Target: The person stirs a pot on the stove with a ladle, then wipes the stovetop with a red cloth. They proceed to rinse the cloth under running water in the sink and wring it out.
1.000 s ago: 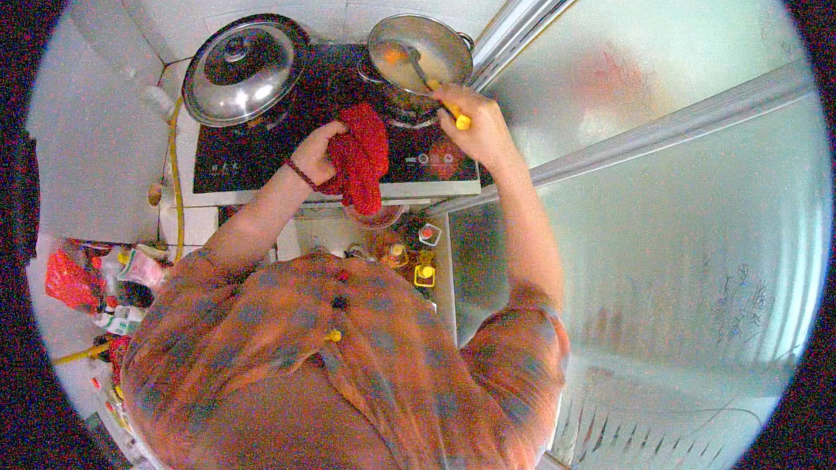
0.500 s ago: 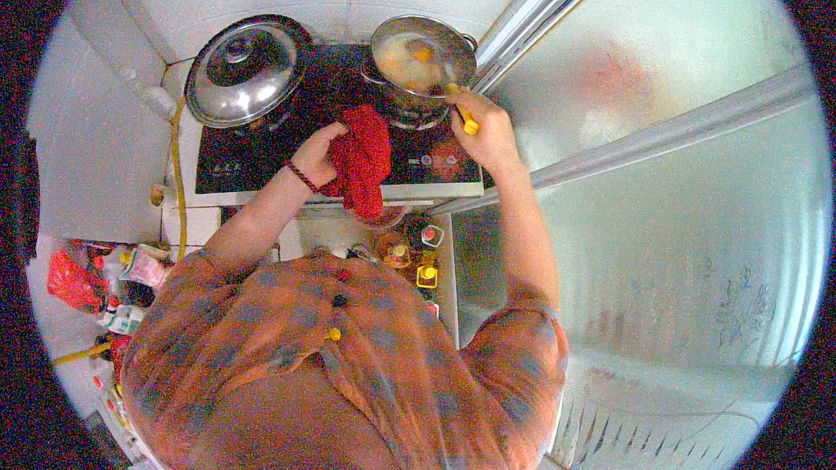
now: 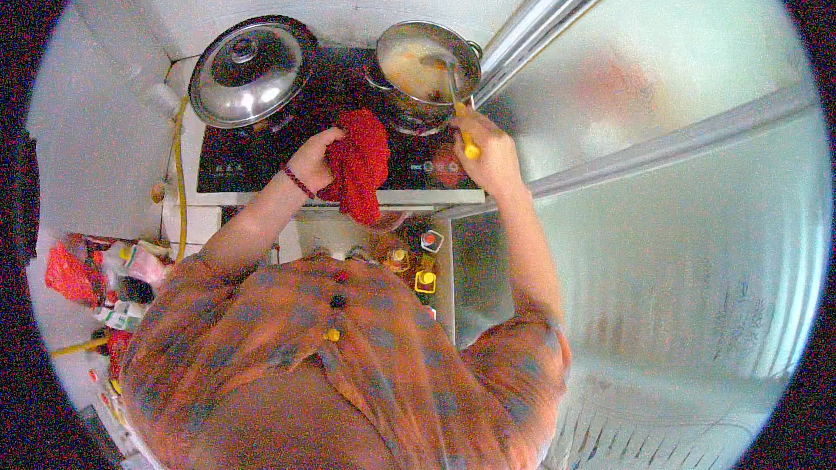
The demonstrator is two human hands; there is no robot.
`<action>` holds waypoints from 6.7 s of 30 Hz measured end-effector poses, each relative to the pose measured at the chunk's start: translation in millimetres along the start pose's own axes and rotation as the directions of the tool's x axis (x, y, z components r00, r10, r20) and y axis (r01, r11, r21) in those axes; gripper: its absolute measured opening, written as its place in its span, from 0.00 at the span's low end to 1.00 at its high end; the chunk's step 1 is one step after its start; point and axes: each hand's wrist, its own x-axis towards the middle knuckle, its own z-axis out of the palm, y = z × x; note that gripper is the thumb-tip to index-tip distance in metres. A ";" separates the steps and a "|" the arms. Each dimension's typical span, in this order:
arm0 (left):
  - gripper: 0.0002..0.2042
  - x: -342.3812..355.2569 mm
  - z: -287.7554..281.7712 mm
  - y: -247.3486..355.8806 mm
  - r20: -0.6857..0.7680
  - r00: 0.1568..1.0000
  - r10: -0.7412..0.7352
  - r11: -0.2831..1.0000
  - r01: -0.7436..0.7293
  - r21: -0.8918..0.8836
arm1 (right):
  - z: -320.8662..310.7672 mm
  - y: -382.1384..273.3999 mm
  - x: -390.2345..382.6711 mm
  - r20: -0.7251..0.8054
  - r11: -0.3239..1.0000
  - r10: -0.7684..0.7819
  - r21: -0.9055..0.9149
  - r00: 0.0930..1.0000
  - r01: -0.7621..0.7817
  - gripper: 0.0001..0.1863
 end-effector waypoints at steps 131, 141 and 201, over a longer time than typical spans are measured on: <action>0.11 137.2 -10.5 78.9 -0.097 0.995 0.032 0.887 0.016 0.462 | -29.2 4.2 -65.7 0.260 0.902 -0.238 -0.297 0.936 0.312 0.14; 0.12 139.8 -17.5 79.2 -0.087 0.995 0.042 0.896 0.001 0.443 | -33.5 -5.9 -63.8 0.138 0.956 -0.197 -0.191 0.971 0.221 0.15; 0.18 -20.3 14.5 37.3 0.023 0.992 -0.125 0.975 0.119 0.186 | -11.2 0.3 -4.7 -0.112 0.931 0.084 0.363 0.990 -0.038 0.10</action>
